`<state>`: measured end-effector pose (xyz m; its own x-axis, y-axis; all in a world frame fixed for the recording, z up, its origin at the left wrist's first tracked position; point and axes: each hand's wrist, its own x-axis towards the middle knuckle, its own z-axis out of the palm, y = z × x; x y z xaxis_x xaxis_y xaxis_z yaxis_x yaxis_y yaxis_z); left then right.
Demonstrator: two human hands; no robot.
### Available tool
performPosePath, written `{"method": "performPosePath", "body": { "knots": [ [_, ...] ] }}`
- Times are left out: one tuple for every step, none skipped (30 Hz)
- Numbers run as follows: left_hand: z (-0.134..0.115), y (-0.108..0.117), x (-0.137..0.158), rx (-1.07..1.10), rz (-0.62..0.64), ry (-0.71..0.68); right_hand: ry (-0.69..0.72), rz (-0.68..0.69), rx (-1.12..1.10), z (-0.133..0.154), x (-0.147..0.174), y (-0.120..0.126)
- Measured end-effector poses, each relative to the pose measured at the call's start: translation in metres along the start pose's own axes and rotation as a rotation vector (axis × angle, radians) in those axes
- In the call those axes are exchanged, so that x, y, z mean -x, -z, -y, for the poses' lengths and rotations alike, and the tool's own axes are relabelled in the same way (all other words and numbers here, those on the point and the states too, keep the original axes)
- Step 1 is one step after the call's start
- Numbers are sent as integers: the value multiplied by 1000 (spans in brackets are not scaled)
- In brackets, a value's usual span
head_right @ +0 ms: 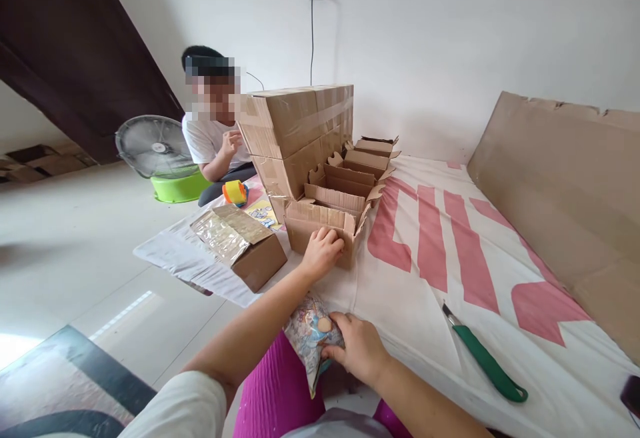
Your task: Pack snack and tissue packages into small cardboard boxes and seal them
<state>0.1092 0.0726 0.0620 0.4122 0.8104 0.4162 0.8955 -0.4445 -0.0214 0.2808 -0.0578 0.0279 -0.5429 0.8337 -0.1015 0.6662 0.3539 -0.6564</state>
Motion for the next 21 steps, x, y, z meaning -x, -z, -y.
{"method": "performPosePath", "body": {
  "knots": [
    [0, -1, -3, -2, 1, -1, -6, -11, -37, -1, -1, -1],
    [-1, -2, -6, -4, 3, -1, -14, -26, -72, -3, -2, -2],
    [-1, -4, -9, -6, 5, -1, -21, -42, -104, -5, -3, -3],
    [-1, -6, -12, -6, 8, -1, -23, -60, -132, -8, -4, -5],
    [0, -8, -15, -5, 10, -1, -16, -81, -158, -12, -5, -6],
    [0, -10, -18, -3, 13, -2, -3, -105, -184, -16, -5, -8],
    [2, -12, -22, 1, 16, -2, 15, -131, -209, -20, -5, -10],
    [3, -14, -25, 5, 19, -3, 32, -158, -230, -24, -5, -12],
    [4, -15, -28, 10, 22, -3, 47, -187, -244, -27, -5, -14],
    [6, -17, -32, 15, 26, -3, 60, -212, -251, -30, -4, -16],
    [7, -18, -36, 21, 30, -3, 71, -233, -254, -32, -4, -18],
    [8, -20, -39, 26, 34, -3, 82, -249, -254, -33, -3, -19],
    [10, -22, -43, 32, 39, -3, 92, -258, -251, -34, -3, -21],
    [11, -23, -47, 37, 43, -3, 101, -263, -247, -33, -2, -22],
    [12, -25, -51, 40, 49, -2, 109, -267, -245, -33, -2, -22],
    [13, -26, -55, 43, 53, -1, 115, -269, -244, -32, -2, -22],
    [14, -28, -59, 45, 58, 2, 120, -272, -244, -31, -2, -22],
    [15, -30, -63, 47, 62, 5, 121, -275, -245, -31, -2, -22],
    [16, -31, -66, 49, 66, 10, 121, -277, -245, -30, -2, -22],
    [17, -33, -70, 52, 70, 16, 120, -278, -244, -30, -2, -21],
    [17, -35, -74, 55, 75, 24, 117, -279, -243, -31, -2, -21]
  ]
}}
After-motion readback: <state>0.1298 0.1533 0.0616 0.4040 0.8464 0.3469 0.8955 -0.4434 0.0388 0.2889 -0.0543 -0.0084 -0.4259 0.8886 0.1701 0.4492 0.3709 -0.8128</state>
